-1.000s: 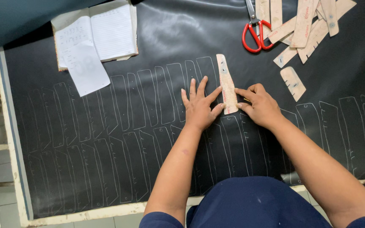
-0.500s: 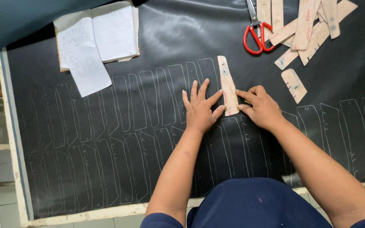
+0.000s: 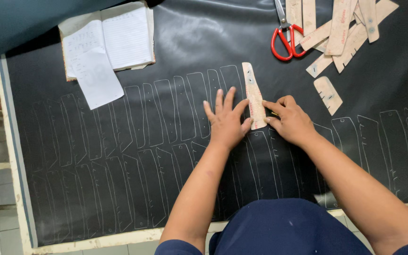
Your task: The person uses a small paper template and a marking tool to trace outlines onto a large black fabric sheet. They repeatedly position the template, trace its edges, and move it to adjacent areas to create a series of identical shapes.
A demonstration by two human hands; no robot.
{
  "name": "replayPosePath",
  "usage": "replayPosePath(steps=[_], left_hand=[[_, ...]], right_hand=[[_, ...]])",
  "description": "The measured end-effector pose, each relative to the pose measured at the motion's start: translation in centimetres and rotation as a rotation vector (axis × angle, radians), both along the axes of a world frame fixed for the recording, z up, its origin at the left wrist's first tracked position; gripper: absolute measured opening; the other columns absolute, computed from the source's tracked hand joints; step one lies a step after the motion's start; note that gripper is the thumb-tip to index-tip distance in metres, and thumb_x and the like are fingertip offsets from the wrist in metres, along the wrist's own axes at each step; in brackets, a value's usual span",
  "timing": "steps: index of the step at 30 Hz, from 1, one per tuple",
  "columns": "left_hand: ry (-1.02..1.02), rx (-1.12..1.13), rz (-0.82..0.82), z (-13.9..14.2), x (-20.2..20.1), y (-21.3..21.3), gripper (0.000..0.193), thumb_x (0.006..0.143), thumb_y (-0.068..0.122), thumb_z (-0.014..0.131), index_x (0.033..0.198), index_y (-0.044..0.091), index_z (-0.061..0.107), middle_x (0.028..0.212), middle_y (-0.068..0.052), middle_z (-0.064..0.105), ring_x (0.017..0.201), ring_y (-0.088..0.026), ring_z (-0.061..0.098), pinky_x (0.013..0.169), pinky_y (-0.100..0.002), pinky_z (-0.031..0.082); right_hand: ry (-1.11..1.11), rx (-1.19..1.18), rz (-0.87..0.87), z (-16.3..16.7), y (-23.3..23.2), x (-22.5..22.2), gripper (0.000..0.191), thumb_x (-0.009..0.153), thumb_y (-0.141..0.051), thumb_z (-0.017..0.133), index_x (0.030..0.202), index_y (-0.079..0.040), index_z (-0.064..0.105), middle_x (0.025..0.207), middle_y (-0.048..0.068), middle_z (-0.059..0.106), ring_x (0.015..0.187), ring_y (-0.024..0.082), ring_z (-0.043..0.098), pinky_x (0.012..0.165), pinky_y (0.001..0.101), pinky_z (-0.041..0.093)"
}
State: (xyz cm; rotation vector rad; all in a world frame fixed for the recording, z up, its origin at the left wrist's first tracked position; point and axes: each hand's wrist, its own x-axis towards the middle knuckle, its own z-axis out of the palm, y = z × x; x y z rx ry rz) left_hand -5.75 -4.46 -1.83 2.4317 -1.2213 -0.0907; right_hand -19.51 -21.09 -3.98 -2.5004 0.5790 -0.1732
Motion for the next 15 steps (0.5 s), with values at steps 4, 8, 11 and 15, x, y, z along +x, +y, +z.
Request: replayPosePath(steps=[4, 8, 11, 15], left_hand=[[0.043, 0.308, -0.246, -0.2, -1.6, -1.8, 0.021, 0.105, 0.022, 0.058, 0.121, 0.016, 0.07, 0.138, -0.001, 0.065, 0.137, -0.026, 0.06, 0.106, -0.04, 0.049], [0.265, 0.145, 0.11, -1.9, -6.8, -5.9, 0.041, 0.099, 0.013, 0.055, 0.133, -0.01, 0.058, 0.121, -0.024, 0.065, 0.105, -0.036, 0.066, 0.086, -0.043, 0.053], [-0.272, 0.358, 0.107, -3.3, -9.6, -7.2, 0.051, 0.091, 0.022, 0.054, 0.13, -0.01, 0.061, 0.127, -0.029, 0.064, 0.1, -0.037, 0.065, 0.084, -0.045, 0.051], [-0.374, 0.589, -0.223, -4.6, -10.7, -8.1, 0.037, 0.099, 0.02, 0.056, 0.129, 0.0, 0.065, 0.132, -0.024, 0.063, 0.114, -0.043, 0.06, 0.091, -0.056, 0.045]], right_hand=[[-0.193, 0.044, 0.064, 1.2, -1.1, 1.4, 0.036, 0.089, -0.023, 0.074, 0.123, -0.011, 0.073, 0.113, 0.014, 0.055, 0.101, 0.031, 0.062, 0.09, 0.0397, 0.053], [-0.323, -0.117, 0.055, 4.9, -2.0, 2.9, 0.021, 0.101, -0.019, 0.065, 0.116, -0.009, 0.076, 0.104, 0.014, 0.057, 0.1, 0.035, 0.061, 0.089, 0.0422, 0.05], [-0.184, -0.013, 0.12, 7.3, -1.5, 4.7, 0.023, 0.101, -0.024, 0.062, 0.11, -0.006, 0.074, 0.099, 0.015, 0.064, 0.096, 0.035, 0.064, 0.084, 0.0436, 0.051], [0.19, 0.17, 0.256, 8.5, 0.3, 6.1, 0.027, 0.098, -0.031, 0.06, 0.101, -0.007, 0.071, 0.095, 0.013, 0.074, 0.094, 0.032, 0.071, 0.083, 0.0417, 0.054]])
